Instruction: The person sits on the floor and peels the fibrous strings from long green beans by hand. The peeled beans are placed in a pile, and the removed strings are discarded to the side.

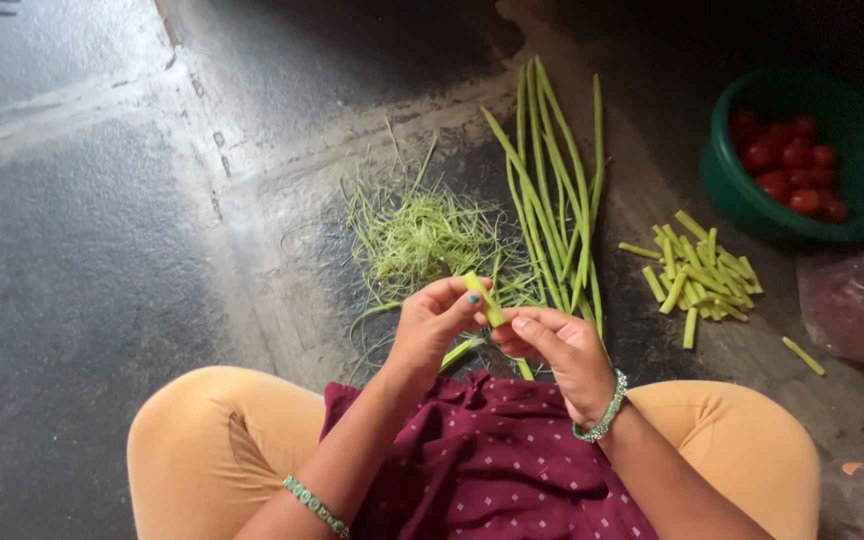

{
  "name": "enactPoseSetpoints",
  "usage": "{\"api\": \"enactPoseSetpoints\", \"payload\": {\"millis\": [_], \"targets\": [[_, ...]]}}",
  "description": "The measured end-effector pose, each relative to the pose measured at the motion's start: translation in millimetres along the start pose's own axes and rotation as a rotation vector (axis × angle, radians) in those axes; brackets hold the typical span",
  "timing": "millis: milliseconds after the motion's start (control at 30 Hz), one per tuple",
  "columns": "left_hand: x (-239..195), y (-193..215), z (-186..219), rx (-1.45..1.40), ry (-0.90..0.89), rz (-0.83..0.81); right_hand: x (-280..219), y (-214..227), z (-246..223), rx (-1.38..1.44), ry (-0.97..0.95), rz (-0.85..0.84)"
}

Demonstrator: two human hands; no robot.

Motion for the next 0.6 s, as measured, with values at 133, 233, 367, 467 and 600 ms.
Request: {"api": "enactPoseSetpoints", "payload": {"millis": [133,233,367,467,600], "targets": [[1.4,1.4,-2.6,-0.021,0.010,0.013,-2.6,-6.0,-11.8,-0.081,0.114,-0.014],[1.7,3.1,-3.5,-0.023,0.004,0.024,-7.7,-11.2,-28.6,-0.157,0.208,0.018],[2.4,5.1,-9.2,-0.032,0.028,0.028,-21.0,-26.4,-59.4,-0.497,0.399,0.068],[2.0,4.4,-13.6,-0.010,0.040,0.002,-28.6,-34.5,-74.5,-0.720,0.508,0.181],[3.0,4.0,-21.2,-0.007,0.090,-0.012,-29.4,-26.4,-79.0,-0.734,0.506,0.265]]}}
Point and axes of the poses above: each hand's wrist, its own x-axis towards the middle knuckle, its own y-axis out of the back of the hand, z = x × y, the point moved 8 cm from there along x, towards the middle knuckle
